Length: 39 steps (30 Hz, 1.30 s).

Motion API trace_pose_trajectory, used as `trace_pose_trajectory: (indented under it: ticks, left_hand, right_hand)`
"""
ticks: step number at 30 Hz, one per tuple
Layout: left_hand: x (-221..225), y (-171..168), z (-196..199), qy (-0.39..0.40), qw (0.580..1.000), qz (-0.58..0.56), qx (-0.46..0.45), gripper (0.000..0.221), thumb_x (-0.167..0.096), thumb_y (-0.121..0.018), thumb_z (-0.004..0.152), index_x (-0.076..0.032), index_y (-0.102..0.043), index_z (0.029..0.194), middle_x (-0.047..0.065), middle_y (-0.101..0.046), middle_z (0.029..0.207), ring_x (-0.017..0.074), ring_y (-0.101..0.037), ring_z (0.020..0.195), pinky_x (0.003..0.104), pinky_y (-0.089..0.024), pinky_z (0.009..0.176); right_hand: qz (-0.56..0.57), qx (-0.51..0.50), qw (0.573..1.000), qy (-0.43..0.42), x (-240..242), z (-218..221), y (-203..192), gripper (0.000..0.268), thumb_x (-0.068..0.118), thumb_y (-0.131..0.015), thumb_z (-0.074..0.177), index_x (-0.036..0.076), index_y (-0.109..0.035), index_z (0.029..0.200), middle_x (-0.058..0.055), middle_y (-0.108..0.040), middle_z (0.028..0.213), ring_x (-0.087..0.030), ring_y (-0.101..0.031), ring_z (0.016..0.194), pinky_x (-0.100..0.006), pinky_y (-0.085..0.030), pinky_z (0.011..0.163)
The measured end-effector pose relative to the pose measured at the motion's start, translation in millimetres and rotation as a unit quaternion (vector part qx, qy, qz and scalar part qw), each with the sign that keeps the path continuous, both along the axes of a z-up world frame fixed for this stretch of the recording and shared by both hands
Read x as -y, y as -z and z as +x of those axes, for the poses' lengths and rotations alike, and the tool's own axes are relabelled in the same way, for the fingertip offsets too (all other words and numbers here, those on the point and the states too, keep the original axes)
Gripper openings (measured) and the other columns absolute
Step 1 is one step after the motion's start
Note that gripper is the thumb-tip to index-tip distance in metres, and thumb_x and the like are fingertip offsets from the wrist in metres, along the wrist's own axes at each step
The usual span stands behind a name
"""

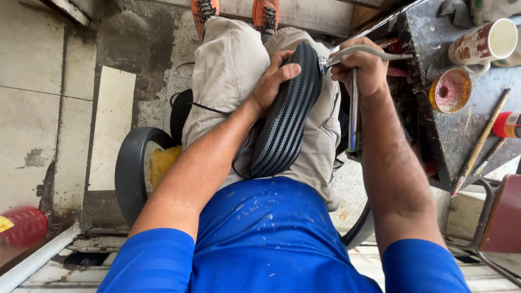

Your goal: Repairing a shoe by attaching and securing a new sole using manual tools

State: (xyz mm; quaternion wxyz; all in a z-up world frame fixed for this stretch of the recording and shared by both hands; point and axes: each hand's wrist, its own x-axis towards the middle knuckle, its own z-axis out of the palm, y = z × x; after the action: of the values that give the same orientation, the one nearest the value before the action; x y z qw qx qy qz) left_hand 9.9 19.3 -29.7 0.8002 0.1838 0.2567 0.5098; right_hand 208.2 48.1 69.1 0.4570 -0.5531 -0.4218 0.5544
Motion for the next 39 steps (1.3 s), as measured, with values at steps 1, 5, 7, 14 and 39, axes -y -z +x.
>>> trace_pose_trajectory:
  ticks: [1,5,7,14,39]
  left_hand:
    - [-0.3,4.7,1.6,-0.004,1.0,0.008,-0.011,0.053,-0.028,-0.076,0.079,-0.009,-0.05,0.122,0.015,-0.062,0.096,0.0223,-0.065,0.073,0.037,-0.059,0.061]
    - [-2.3,16.1,3.6,-0.002,1.0,0.019,-0.018,0.055,-0.028,-0.075,0.08,-0.01,-0.05,0.126,0.015,-0.062,0.099,0.0208,-0.065,0.076,0.035,-0.058,0.064]
    - [-1.1,13.1,3.6,-0.004,0.999,0.026,-0.023,0.056,-0.03,-0.075,0.08,-0.01,-0.051,0.126,0.013,-0.062,0.103,0.0195,-0.065,0.08,0.034,-0.057,0.068]
    - [-1.6,37.2,11.7,-0.018,0.998,0.037,0.042,0.049,-0.031,-0.077,0.087,-0.008,-0.052,0.123,0.011,-0.062,0.102,0.0184,-0.064,0.086,0.034,-0.057,0.076]
    - [43.2,-63.4,-36.7,0.108,0.875,-0.109,-0.459,0.11,-0.071,-0.049,0.067,-0.017,-0.026,0.16,0.008,-0.044,0.16,0.0268,-0.046,0.144,0.035,-0.036,0.112]
  right_hand:
    - [-0.031,-0.029,0.999,-0.018,-10.3,0.3,0.6,0.023,-0.002,-0.055,0.069,-0.003,-0.064,0.091,-0.021,-0.074,0.081,-0.023,-0.069,0.054,-0.029,-0.061,0.044]
    - [-0.089,-0.077,0.986,-0.115,-52.1,0.8,-0.7,0.026,-0.009,-0.052,0.069,-0.006,-0.062,0.092,-0.025,-0.074,0.085,-0.027,-0.068,0.054,-0.032,-0.062,0.045]
    - [-0.064,-0.019,0.977,-0.201,-70.5,4.8,-3.6,0.025,-0.008,-0.05,0.076,-0.003,-0.064,0.096,-0.02,-0.073,0.087,-0.022,-0.069,0.057,-0.027,-0.061,0.047]
    - [-0.005,0.2,0.911,-0.361,-91.7,-46.3,-40.9,0.022,-0.003,-0.061,0.083,-0.001,-0.065,0.104,-0.019,-0.074,0.092,-0.023,-0.072,0.064,-0.029,-0.061,0.049]
    - [0.063,-0.193,0.979,-0.037,124.9,-22.8,-3.0,0.038,0.012,-0.07,0.068,-0.004,-0.062,0.102,-0.029,-0.072,0.098,-0.032,-0.073,0.078,-0.034,-0.064,0.07]
